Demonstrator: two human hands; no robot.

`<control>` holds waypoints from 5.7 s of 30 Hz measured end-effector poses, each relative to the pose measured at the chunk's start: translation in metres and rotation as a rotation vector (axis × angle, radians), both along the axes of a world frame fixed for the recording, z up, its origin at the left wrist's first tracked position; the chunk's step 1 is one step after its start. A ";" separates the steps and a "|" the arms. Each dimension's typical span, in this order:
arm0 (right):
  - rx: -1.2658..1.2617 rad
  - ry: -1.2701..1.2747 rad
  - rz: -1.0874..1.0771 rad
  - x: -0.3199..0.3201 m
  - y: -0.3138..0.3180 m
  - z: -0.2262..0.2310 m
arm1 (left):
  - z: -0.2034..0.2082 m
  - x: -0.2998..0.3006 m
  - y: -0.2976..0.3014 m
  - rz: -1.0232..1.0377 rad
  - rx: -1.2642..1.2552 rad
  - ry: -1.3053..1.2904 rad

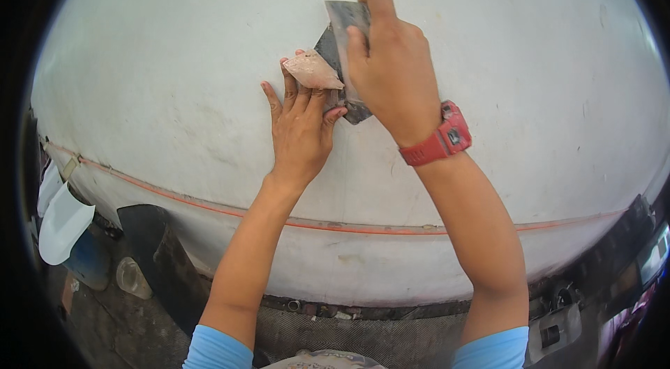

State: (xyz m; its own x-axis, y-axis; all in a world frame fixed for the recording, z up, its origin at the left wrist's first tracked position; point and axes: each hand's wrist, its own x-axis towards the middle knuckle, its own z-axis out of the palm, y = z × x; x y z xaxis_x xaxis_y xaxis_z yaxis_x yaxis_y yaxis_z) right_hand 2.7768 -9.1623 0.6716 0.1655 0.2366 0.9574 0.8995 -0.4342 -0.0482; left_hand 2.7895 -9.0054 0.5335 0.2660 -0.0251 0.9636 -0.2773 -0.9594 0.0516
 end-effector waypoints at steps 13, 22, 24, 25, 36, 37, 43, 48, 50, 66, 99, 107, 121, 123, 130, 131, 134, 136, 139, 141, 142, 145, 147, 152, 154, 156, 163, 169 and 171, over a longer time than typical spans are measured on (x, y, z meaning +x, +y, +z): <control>-0.049 -0.058 0.044 0.007 -0.002 0.008 | 0.005 -0.002 0.000 -0.018 -0.012 -0.014; 0.012 -0.004 0.008 -0.023 -0.071 0.002 | 0.009 -0.003 0.021 0.082 0.199 0.045; 0.056 0.065 -0.017 -0.014 -0.084 -0.020 | 0.012 -0.003 0.021 0.072 0.223 0.035; 0.069 0.099 -0.038 -0.009 -0.088 -0.030 | 0.012 -0.002 0.018 0.046 0.206 0.015; -0.120 0.118 0.023 0.010 -0.072 -0.030 | -0.011 -0.002 -0.023 0.029 -0.109 0.011; -0.153 0.110 0.019 0.007 -0.067 -0.028 | -0.010 -0.004 -0.023 0.020 -0.106 0.005; -0.200 0.207 -0.057 -0.002 -0.066 -0.013 | -0.013 0.000 -0.022 -0.010 -0.128 -0.013; -0.215 0.193 -0.028 0.004 -0.070 -0.017 | -0.013 0.002 -0.021 0.020 -0.110 0.006; -0.210 0.194 -0.043 0.005 -0.071 -0.020 | -0.013 0.003 -0.021 0.028 -0.105 -0.008; -0.276 0.366 -0.089 0.015 -0.143 0.010 | -0.014 0.002 -0.019 0.018 -0.118 0.026; 0.025 0.223 0.042 0.010 -0.070 -0.045 | -0.002 -0.016 0.009 0.070 0.236 0.085; -0.140 0.167 -0.004 0.013 -0.072 -0.021 | -0.006 -0.013 0.007 0.065 0.177 0.128; -0.211 0.123 0.033 0.007 -0.051 -0.005 | -0.004 -0.014 0.006 0.044 0.194 0.129; -0.300 -0.015 0.065 0.014 -0.034 -0.002 | -0.006 -0.014 0.004 0.069 0.206 0.115; -0.266 0.050 0.092 0.025 -0.075 -0.002 | -0.004 -0.016 0.005 0.105 0.214 0.088; -0.327 0.052 0.104 0.027 -0.058 -0.005 | -0.005 -0.015 0.003 0.115 0.233 0.078; -0.395 -0.129 0.109 0.032 -0.020 -0.001 | -0.007 -0.012 0.008 0.183 0.262 0.105; -0.390 -0.116 0.105 0.032 -0.036 0.004 | -0.007 -0.013 0.006 0.168 0.234 0.136; -0.324 -0.087 0.154 0.030 -0.067 0.008 | -0.007 -0.017 0.002 0.146 0.226 0.129; -0.347 -0.234 0.172 0.037 -0.039 -0.002 | -0.005 -0.020 0.007 0.160 0.228 0.107; -0.359 -0.290 0.167 0.035 -0.027 -0.009 | -0.006 -0.018 0.007 0.162 0.221 0.108; -0.431 -0.185 0.087 0.027 -0.036 -0.003 | -0.010 -0.014 0.003 0.144 0.224 0.110; -0.414 -0.168 0.053 0.025 -0.052 0.010 | -0.009 -0.013 0.005 0.112 0.207 0.091; -0.463 -0.061 0.007 0.023 -0.026 0.002 | -0.009 -0.011 0.007 0.101 0.204 0.098; -0.497 -0.069 -0.013 0.016 -0.025 0.013 | -0.008 -0.010 0.006 0.090 0.200 0.078; -0.460 -0.026 -0.045 0.010 -0.036 0.016 | -0.008 -0.010 0.006 0.068 0.192 0.059; -0.385 -0.086 0.020 0.015 -0.033 0.013 | -0.008 -0.012 0.006 0.052 0.185 0.085; -0.452 -0.121 0.035 0.022 -0.030 0.009 | -0.009 -0.012 0.008 0.078 0.186 0.092; -0.414 -0.098 0.011 0.022 -0.048 0.023 | -0.008 -0.009 0.008 0.081 0.187 0.079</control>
